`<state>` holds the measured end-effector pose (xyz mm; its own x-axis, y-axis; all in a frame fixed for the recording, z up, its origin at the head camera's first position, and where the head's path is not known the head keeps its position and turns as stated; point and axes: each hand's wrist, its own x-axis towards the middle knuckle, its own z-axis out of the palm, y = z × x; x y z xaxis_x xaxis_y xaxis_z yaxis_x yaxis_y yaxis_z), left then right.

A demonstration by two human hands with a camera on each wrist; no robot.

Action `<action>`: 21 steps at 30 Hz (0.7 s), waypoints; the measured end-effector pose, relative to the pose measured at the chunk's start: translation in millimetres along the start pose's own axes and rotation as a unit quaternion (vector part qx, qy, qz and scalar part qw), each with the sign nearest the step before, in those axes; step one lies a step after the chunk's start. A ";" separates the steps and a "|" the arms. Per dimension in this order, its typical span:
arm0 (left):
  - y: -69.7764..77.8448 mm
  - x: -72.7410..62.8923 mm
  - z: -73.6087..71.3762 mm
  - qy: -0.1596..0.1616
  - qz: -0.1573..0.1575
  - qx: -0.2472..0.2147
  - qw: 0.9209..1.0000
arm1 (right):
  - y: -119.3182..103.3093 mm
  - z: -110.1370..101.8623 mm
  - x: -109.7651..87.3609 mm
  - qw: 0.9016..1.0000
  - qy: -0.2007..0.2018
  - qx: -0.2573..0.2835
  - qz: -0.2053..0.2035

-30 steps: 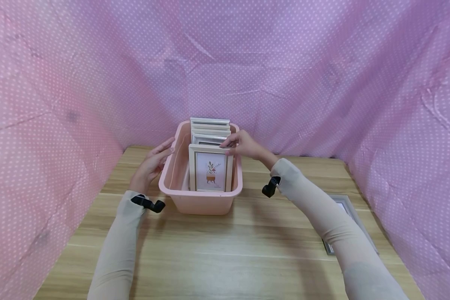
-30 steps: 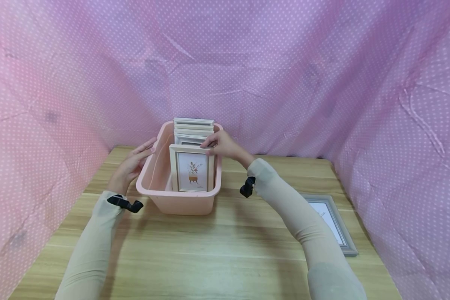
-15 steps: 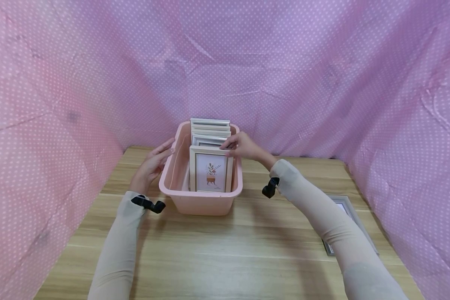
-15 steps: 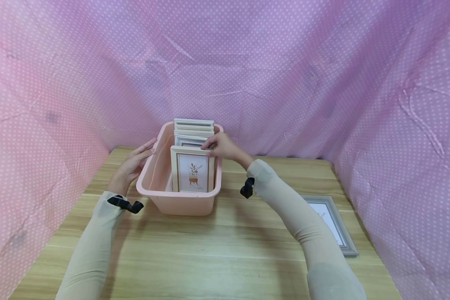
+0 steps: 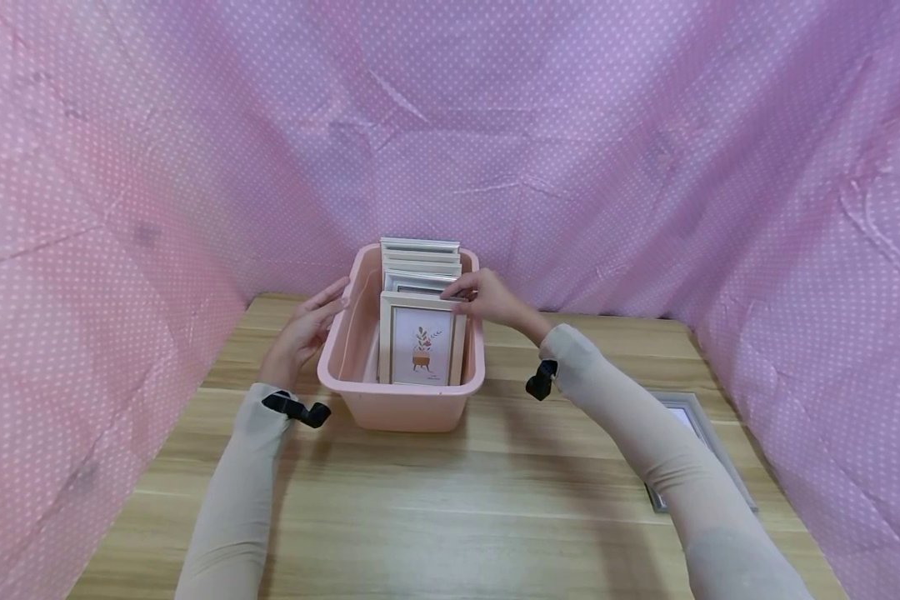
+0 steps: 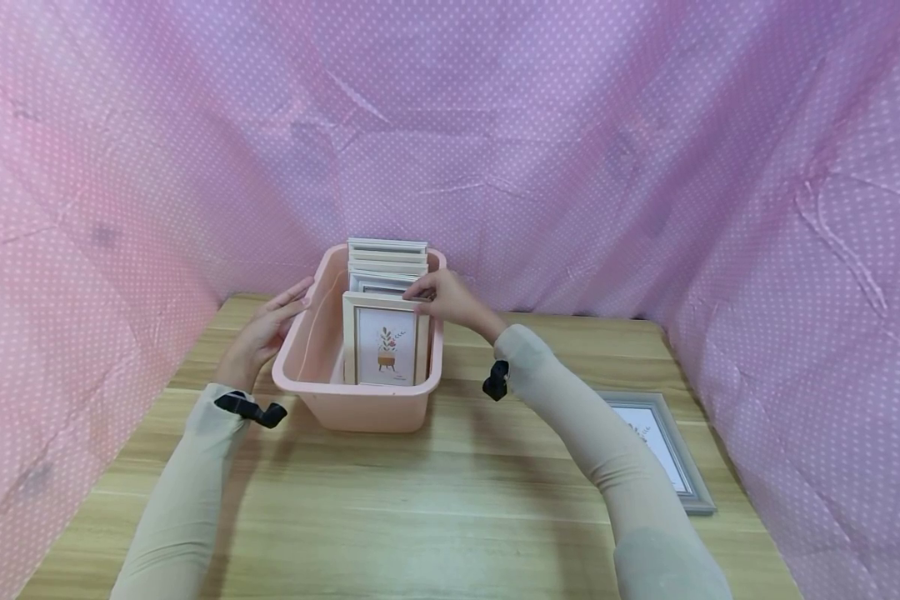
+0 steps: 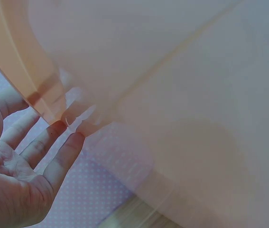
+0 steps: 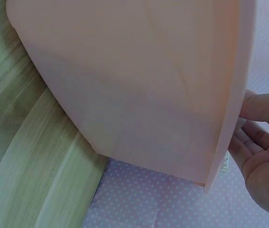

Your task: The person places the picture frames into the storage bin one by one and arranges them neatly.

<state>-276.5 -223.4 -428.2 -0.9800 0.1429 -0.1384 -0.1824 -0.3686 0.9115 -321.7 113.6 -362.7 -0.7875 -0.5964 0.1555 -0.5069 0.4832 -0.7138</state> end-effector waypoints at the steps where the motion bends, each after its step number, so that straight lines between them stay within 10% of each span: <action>1: 0.1 -0.1 0.1 -0.001 0.001 0.001 1.000 | 0.4 0.3 -0.2 1.000 0.002 -0.001 -0.001; 21: -1.0 0.4 -0.1 0.002 -0.001 0.006 1.000 | 5.9 3.3 -0.9 1.000 0.007 -0.013 -0.026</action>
<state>-276.7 -223.1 -429.2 -0.9801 0.1394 -0.1414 -0.1829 -0.3568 0.9161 -322.8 114.9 -369.2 -0.7646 -0.6125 0.2008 -0.5556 0.4683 -0.6870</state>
